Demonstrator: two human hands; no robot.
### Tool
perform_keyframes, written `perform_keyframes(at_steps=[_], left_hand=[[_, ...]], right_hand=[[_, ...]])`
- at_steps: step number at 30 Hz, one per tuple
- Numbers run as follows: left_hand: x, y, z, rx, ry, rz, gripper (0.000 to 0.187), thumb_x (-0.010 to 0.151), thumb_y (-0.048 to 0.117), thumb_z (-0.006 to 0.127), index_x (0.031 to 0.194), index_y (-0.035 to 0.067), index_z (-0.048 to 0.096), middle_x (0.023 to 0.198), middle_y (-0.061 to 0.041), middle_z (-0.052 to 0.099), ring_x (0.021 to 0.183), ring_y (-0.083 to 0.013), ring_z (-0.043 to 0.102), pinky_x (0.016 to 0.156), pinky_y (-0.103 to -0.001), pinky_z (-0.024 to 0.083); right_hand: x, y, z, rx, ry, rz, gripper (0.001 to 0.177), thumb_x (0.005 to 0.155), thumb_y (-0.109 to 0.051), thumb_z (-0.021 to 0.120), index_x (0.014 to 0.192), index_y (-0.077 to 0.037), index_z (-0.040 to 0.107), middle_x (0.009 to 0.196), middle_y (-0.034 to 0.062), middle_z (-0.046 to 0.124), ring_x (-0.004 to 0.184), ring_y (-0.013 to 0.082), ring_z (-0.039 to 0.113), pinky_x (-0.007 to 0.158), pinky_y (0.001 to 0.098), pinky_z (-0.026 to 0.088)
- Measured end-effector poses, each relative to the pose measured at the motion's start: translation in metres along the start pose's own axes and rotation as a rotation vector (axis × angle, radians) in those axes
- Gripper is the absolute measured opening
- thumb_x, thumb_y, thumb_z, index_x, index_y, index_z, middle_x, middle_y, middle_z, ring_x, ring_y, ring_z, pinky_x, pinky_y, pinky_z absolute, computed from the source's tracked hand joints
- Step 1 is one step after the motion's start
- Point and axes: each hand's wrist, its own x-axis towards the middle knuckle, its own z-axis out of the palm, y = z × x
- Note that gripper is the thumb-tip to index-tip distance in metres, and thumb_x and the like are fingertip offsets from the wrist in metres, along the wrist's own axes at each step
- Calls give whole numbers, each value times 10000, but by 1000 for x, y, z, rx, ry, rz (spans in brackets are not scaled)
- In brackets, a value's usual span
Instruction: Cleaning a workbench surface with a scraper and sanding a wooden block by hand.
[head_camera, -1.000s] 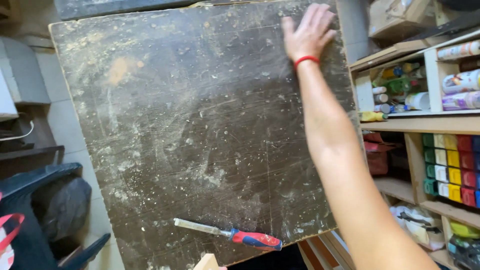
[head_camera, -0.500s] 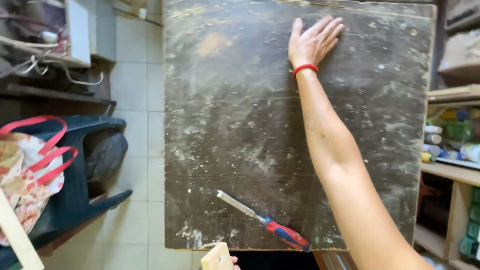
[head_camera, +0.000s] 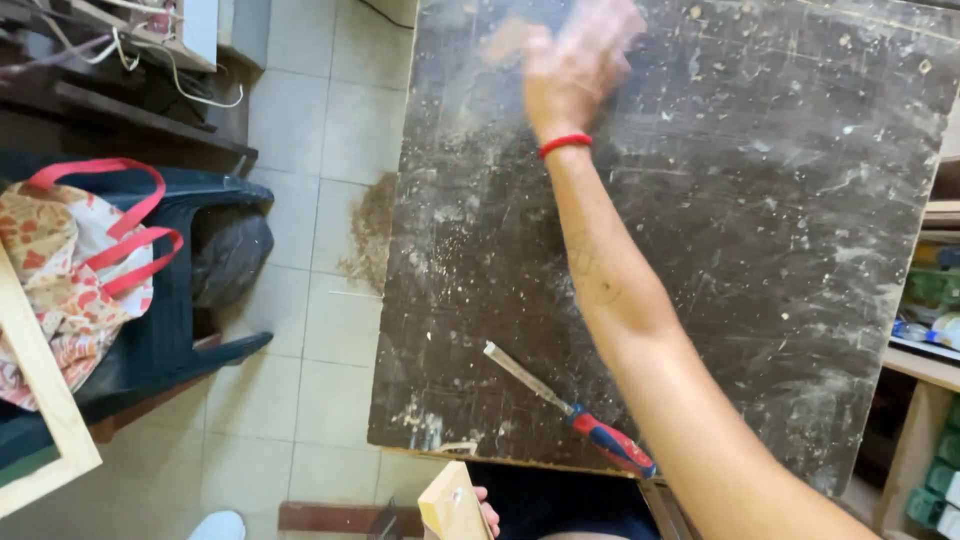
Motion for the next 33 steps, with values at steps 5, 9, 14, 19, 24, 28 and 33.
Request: perform_keyframes(at_steps=[5,9,14,19,24,28,33], left_hand=[[-105,9,182,296,-169,526,947,581,578,616,1166,-166,577,830,-290,659,707,-313,624,679,-381,455],[-136,27,216,415,-181,378,913,580,537,628,1244,-83,544,963,-224,646,882,-278,599,816,-408,411],[-149,21,209,282,-149,470,837,645,499,604,1238,-87,528,1004,-253,617,860,-299,598,760,-395,430],[-142,28,219,475,-277,372,897,629,582,624,1256,-52,526,960,-184,615,886,-241,577,801,-356,409],[-144,32,217,520,-529,349,924,722,642,726,1298,-35,474,1029,-176,621,938,-233,585,852,-371,418],[-147,31,209,520,-559,430,884,752,623,694,1268,-63,482,1020,-172,610,932,-222,570,841,-360,416],[-136,31,214,563,-713,200,946,695,638,757,1312,-17,465,1060,-153,619,959,-193,598,788,-306,443]], right_hand=[[-145,-119,-120,-231,-549,-864,442,833,-317,381,1063,60,353,1126,245,350,988,354,352,790,465,312],[-168,-122,-147,235,-850,-1383,374,832,-166,702,1154,-100,523,1118,97,510,970,189,468,696,300,501],[-82,54,-83,13,-64,-167,650,975,-331,502,1522,-48,293,1586,212,180,1491,386,86,1234,566,84],[-210,-47,-120,-47,-136,-679,400,791,-319,603,1072,-43,668,1143,152,622,1144,379,527,1042,527,385],[-202,-104,-214,126,-911,-955,129,809,-132,688,919,-116,623,1118,113,600,1073,257,516,852,390,524],[-182,49,-134,142,-43,-357,640,937,-179,632,1509,-38,383,1595,181,254,1512,351,75,1269,532,42],[-221,-104,-220,160,-944,-671,122,680,-77,555,608,-87,457,645,18,486,528,153,513,365,313,429]])
